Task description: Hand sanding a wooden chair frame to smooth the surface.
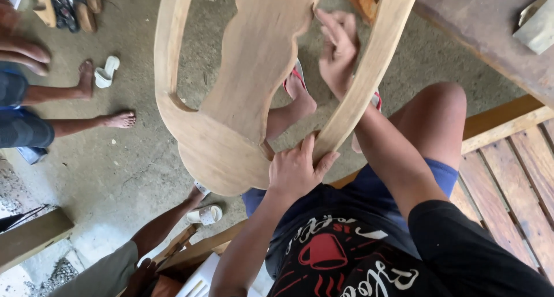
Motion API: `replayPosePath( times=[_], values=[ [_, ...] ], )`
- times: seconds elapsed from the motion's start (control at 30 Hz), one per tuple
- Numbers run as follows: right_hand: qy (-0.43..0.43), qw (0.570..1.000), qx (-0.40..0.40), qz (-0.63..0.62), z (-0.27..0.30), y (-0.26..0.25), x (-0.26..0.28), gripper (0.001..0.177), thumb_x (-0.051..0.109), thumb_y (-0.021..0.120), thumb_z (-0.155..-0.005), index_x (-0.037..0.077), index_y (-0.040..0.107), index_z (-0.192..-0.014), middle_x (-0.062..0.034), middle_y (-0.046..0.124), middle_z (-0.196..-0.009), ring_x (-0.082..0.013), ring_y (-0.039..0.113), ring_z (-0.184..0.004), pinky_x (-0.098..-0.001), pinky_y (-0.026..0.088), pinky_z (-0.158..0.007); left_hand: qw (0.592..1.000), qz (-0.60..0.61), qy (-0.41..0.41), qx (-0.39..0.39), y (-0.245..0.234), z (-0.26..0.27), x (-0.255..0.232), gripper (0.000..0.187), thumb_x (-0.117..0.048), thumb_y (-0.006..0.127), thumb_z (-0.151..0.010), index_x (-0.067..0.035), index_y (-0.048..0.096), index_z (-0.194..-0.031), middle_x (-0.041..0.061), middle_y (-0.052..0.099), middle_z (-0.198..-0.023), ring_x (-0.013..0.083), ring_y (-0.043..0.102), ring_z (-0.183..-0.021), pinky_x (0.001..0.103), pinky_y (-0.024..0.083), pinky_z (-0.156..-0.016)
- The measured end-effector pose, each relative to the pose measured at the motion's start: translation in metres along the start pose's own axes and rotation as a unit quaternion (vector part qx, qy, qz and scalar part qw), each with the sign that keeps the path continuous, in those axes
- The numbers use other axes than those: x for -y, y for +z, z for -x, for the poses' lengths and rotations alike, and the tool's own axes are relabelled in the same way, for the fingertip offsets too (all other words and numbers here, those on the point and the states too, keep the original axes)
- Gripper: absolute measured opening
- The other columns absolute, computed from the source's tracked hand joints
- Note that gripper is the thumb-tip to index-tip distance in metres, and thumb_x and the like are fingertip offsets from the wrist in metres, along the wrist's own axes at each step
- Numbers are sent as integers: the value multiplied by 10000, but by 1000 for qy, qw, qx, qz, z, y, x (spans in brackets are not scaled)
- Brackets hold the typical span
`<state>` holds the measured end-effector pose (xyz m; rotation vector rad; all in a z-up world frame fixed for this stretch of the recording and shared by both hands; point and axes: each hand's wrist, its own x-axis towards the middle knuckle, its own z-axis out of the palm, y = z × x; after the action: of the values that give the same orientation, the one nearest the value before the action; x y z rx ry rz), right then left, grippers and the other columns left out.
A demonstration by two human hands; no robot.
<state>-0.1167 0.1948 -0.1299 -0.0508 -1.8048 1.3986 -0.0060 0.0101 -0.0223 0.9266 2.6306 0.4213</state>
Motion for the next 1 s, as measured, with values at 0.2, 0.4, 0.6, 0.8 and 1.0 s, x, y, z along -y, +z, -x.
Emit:
replayPosePath(
  times=[0.2,0.4,0.6,0.8,1.0],
  values=[
    [-69,994,-33,76,-16,11,4,690,-233,347,-728,12,611,-1317,-134,439,-969,-296,493,-916,-378,438,-780,996,-13,40,-80,-3,-1,-1,556,-560,535,-942,-53,620,-1155,123,705,-806,364,672,-617,495,491,-439],
    [-50,993,10,109,-21,7,-2,675,-217,372,-745,16,587,-1341,-141,418,-1123,-289,559,-958,-359,506,-845,1000,7,10,-21,0,0,0,588,-589,484,-942,-73,574,-1209,111,729,-824,366,671,-557,501,477,-407],
    [-93,968,-36,232,-26,-5,-39,604,-192,526,-776,62,579,-1321,-124,507,-1337,-336,488,-1252,-488,421,-1058,1000,2,17,-14,0,0,0,634,-612,436,-950,-52,568,-1215,106,713,-771,316,672,-529,453,460,-366],
    [-79,968,194,140,20,-41,-18,691,-313,456,-734,-36,573,-1356,-156,432,-1150,-315,529,-1024,-382,541,-835,1000,10,-3,-19,-1,1,-1,628,-627,465,-923,-76,578,-1202,137,730,-827,408,673,-601,549,466,-425],
    [317,931,-79,163,76,-127,2,124,-14,706,-914,-87,750,-1004,-299,702,-847,-383,720,-826,-473,535,-693,991,4,35,-132,2,5,0,575,-638,452,-941,-134,631,-1153,36,730,-772,225,723,-577,354,578,-520]
  ],
)
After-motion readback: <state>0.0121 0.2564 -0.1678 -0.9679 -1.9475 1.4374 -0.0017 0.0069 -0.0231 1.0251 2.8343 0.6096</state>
